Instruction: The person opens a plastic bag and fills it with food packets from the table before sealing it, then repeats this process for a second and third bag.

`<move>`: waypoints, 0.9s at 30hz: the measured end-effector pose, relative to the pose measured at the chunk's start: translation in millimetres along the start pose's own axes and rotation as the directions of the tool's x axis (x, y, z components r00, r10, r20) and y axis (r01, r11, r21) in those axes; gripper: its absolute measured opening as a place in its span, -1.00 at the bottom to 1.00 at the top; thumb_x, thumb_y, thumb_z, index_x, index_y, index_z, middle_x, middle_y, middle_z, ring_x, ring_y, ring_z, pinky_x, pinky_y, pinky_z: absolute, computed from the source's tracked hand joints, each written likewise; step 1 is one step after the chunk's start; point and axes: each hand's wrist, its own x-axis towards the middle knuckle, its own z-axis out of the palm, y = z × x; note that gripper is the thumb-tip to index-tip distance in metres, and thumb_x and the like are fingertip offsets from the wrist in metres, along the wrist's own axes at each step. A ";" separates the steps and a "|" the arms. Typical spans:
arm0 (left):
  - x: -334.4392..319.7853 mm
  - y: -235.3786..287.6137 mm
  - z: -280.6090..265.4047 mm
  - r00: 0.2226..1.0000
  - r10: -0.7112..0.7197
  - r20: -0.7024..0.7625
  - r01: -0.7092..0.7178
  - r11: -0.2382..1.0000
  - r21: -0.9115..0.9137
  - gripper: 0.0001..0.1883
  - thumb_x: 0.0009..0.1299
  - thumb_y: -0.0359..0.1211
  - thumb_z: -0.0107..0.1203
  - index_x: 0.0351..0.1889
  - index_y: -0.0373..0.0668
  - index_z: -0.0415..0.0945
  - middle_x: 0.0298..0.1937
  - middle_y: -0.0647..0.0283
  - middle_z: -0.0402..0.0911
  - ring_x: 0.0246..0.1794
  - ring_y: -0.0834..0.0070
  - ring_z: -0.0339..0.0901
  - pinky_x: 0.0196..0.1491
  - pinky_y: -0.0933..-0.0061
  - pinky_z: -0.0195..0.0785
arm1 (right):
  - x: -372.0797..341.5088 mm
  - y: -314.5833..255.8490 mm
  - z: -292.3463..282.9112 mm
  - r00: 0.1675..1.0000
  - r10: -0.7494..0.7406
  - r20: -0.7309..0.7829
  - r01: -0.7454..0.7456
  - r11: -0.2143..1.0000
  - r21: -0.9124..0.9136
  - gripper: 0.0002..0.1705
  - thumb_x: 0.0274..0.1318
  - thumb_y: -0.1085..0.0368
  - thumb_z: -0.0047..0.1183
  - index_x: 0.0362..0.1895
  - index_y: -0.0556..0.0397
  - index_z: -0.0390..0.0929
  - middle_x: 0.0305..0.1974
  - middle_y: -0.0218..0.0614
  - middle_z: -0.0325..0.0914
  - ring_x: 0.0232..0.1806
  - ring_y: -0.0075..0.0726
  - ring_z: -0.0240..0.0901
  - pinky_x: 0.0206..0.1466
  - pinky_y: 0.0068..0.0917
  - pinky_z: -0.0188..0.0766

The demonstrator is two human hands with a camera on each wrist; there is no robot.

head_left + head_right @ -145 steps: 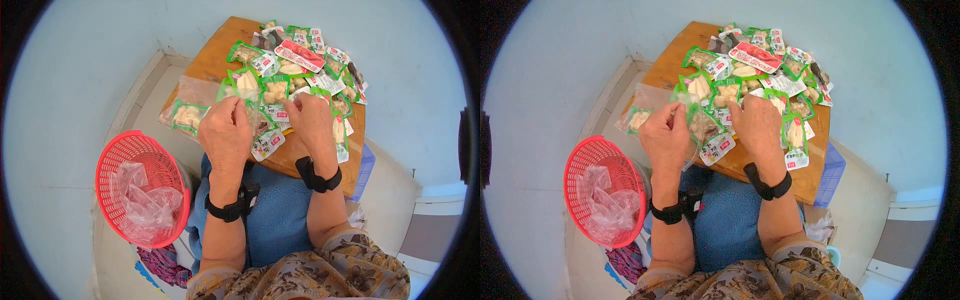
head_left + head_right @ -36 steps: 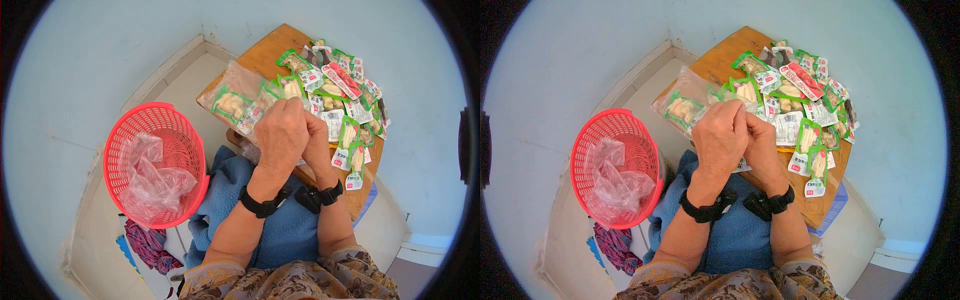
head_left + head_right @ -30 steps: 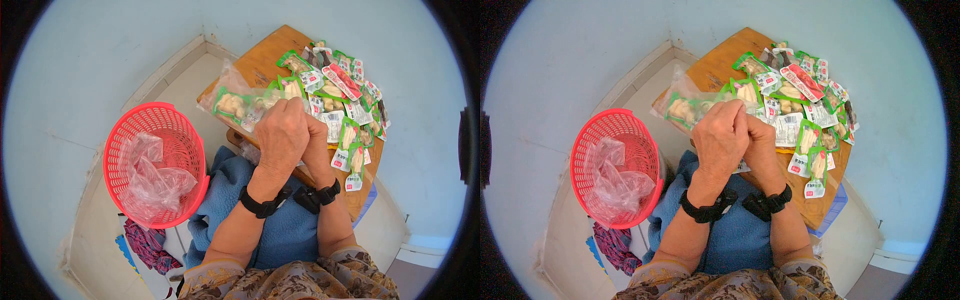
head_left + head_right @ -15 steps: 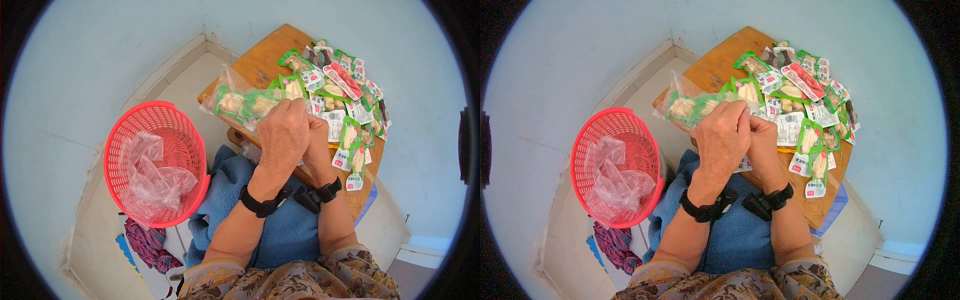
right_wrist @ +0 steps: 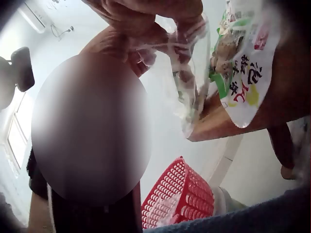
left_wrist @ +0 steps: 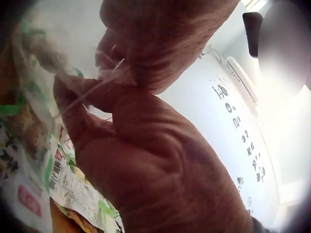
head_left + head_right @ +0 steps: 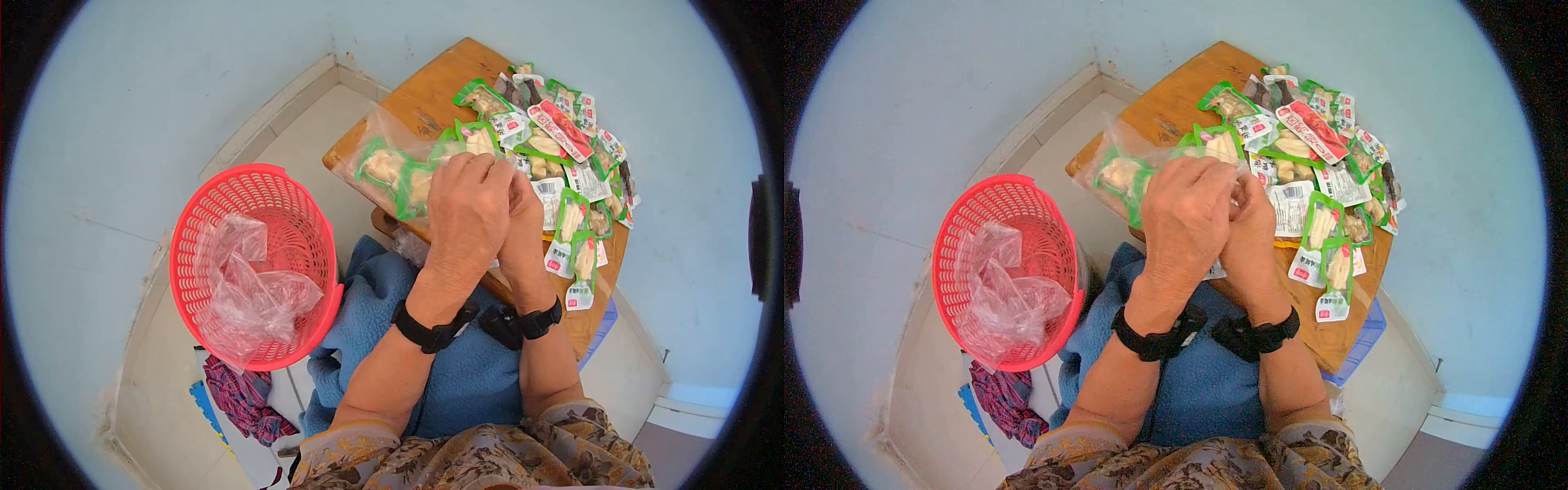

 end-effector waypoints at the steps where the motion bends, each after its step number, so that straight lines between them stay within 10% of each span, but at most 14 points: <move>1: 0.2 0.0 -0.1 0.999 0.011 0.036 -0.011 1.000 -0.006 -0.94 0.19 -0.48 0.13 -0.37 -0.19 0.56 -0.33 0.16 0.61 -0.21 0.13 0.55 -0.15 0.14 0.39 | -0.7 -4.3 -3.5 0.995 0.070 0.070 -0.068 0.997 -0.031 -0.57 0.16 0.43 0.20 0.09 0.30 0.42 -0.03 -0.18 0.60 -0.10 -0.50 0.52 -0.12 -0.52 0.52; 5: -1.7 -0.6 3.7 0.997 0.053 0.052 -0.051 0.998 -0.044 -0.93 0.16 -0.48 0.12 -0.38 -0.19 0.56 -0.32 0.18 0.62 -0.20 0.14 0.56 -0.15 0.17 0.40 | 0.6 -10.3 -14.7 0.892 0.348 0.287 -0.296 0.932 -0.209 -0.60 0.17 0.44 0.18 0.09 0.17 0.41 -0.06 -0.27 0.54 -0.08 -0.51 0.43 -0.08 -0.48 0.46; 11: -7.4 -2.5 6.0 0.976 0.089 0.197 -0.080 0.995 -0.052 -0.91 0.13 -0.46 0.15 -0.39 -0.19 0.58 -0.29 0.18 0.64 -0.16 0.17 0.57 -0.11 0.18 0.41 | -7.1 -4.7 -6.2 0.912 0.279 0.300 -0.344 0.920 0.190 -0.54 0.13 0.48 0.22 0.10 0.11 0.35 -0.05 -0.29 0.47 -0.07 -0.46 0.43 -0.13 -0.46 0.49; 15: -5.6 -0.3 5.1 0.984 0.107 0.145 -0.101 0.993 -0.053 -0.89 0.12 -0.46 0.16 -0.37 -0.19 0.60 -0.25 0.17 0.65 -0.11 0.18 0.57 -0.07 0.18 0.41 | -4.9 7.4 -10.2 0.925 0.254 0.283 -0.287 0.955 0.081 -0.64 0.25 0.41 0.12 0.09 0.07 0.34 -0.01 -0.32 0.44 -0.03 -0.47 0.41 -0.08 -0.47 0.48; 17: -5.2 -0.7 4.6 0.986 0.121 0.116 -0.118 0.993 -0.027 -0.89 0.13 -0.45 0.17 -0.37 -0.19 0.61 -0.21 0.16 0.65 -0.07 0.18 0.56 -0.04 0.18 0.41 | -8.2 29.8 -12.4 0.894 0.329 0.303 -0.447 0.693 0.566 -0.75 0.38 0.31 -0.03 0.09 0.02 0.34 -0.02 -0.37 0.43 -0.01 -0.49 0.39 -0.01 -0.45 0.45; 20: -5.9 -0.8 4.2 0.990 0.100 0.101 -0.096 0.994 -0.041 -0.90 0.13 -0.44 0.17 -0.37 -0.19 0.60 -0.20 0.15 0.64 -0.07 0.18 0.56 -0.04 0.19 0.41 | -12.8 102.2 -34.3 0.812 0.256 0.525 -0.583 0.402 0.706 -0.72 0.46 0.25 -0.18 0.16 -0.02 0.34 0.04 -0.41 0.43 0.06 -0.52 0.37 0.07 -0.45 0.43; 27: -9.1 -1.7 7.6 0.978 0.128 0.165 -0.126 0.992 -0.025 -0.83 0.11 -0.44 0.14 -0.33 -0.25 0.61 -0.28 0.17 0.54 -0.08 0.25 0.48 -0.05 0.25 0.34 | -18.0 80.3 -23.1 0.837 0.281 0.469 -0.546 0.476 0.689 -0.68 0.37 0.31 -0.09 0.16 0.06 0.37 0.01 -0.37 0.46 0.02 -0.51 0.40 0.01 -0.47 0.45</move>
